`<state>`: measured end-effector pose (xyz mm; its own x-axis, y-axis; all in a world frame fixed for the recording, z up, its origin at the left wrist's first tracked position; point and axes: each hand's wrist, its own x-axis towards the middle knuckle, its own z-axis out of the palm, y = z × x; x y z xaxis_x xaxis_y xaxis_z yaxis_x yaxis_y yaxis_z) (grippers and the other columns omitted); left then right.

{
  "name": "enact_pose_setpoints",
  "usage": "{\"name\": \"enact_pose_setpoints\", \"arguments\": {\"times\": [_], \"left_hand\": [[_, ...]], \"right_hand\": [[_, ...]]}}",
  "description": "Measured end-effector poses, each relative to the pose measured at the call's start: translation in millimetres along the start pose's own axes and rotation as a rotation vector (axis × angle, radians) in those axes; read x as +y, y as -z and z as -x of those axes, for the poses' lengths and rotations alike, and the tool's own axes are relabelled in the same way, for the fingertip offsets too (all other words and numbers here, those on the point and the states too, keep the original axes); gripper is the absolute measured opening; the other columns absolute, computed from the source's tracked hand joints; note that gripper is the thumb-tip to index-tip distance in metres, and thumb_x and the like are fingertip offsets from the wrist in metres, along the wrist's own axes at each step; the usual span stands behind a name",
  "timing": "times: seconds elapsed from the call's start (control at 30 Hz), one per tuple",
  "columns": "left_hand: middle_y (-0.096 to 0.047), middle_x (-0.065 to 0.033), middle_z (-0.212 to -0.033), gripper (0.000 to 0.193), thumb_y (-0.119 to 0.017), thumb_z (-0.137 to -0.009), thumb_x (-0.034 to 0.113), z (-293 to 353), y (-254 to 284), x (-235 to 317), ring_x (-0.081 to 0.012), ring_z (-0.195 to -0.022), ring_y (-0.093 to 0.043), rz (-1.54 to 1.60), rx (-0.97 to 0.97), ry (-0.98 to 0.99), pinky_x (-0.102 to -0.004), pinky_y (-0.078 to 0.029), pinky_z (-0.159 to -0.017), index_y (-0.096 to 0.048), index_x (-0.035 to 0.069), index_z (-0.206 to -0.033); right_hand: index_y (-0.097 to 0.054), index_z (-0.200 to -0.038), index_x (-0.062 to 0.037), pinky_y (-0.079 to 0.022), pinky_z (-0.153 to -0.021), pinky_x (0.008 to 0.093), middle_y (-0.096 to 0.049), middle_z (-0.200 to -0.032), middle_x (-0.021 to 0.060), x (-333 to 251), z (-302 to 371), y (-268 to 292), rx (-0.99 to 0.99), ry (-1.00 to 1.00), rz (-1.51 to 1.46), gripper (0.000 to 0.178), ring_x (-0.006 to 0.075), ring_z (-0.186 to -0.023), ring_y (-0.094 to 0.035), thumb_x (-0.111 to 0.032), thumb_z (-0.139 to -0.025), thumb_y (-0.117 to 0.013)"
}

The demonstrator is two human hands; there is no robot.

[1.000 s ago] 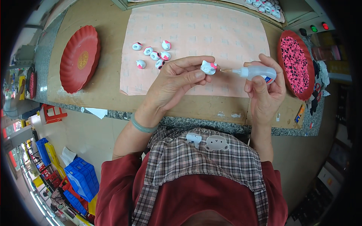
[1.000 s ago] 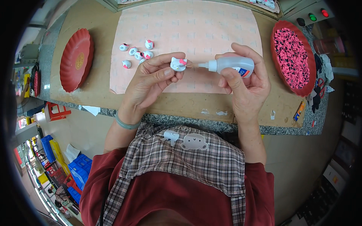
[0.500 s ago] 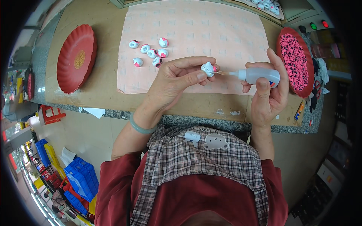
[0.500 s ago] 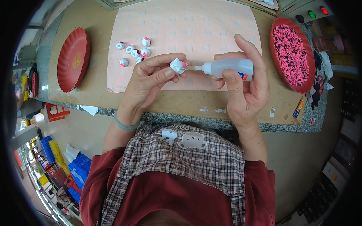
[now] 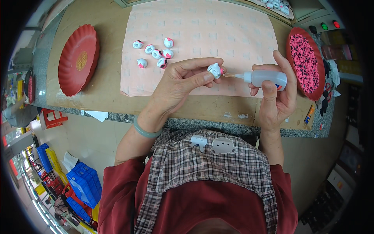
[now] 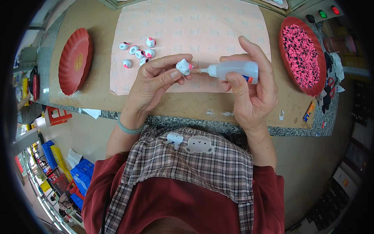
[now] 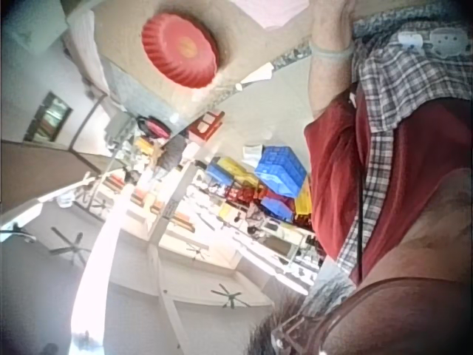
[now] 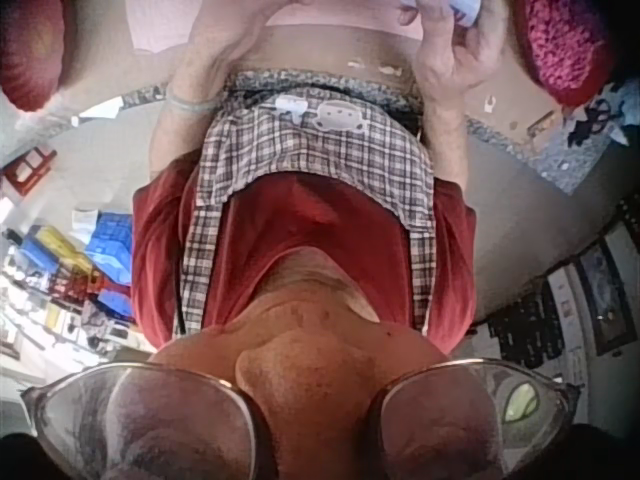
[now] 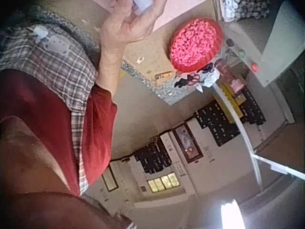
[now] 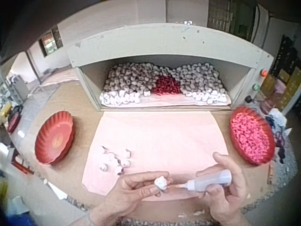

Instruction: The person applies glue to figurine heads using a precision bottle applicator, attaches small accessory pieces onto them by hand, and places the assembled figurine heads onto a tray.

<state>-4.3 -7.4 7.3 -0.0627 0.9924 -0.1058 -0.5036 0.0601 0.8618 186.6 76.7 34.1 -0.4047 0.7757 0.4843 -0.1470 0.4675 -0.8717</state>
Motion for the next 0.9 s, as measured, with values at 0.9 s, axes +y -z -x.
{"name": "enact_pose_setpoints", "arguments": {"times": [0.9], "left_hand": [[-0.064,-0.0139,-0.102,0.032,-0.061,-0.086,0.008,-0.5,-0.5,-1.7,-0.0181,-0.089,-0.064,0.063,-0.004,0.054,-0.0272,-0.052,-0.081,-0.056,-0.003,-0.116]], "right_hand": [[-0.046,-0.124,0.0059,-0.054,-0.067,0.0292,-0.063,-0.099,0.0188,5.0,12.0,0.2,0.005,0.142,0.233,0.049,0.0214,-0.081,-0.066,-0.019,-0.086,-0.065]]}}
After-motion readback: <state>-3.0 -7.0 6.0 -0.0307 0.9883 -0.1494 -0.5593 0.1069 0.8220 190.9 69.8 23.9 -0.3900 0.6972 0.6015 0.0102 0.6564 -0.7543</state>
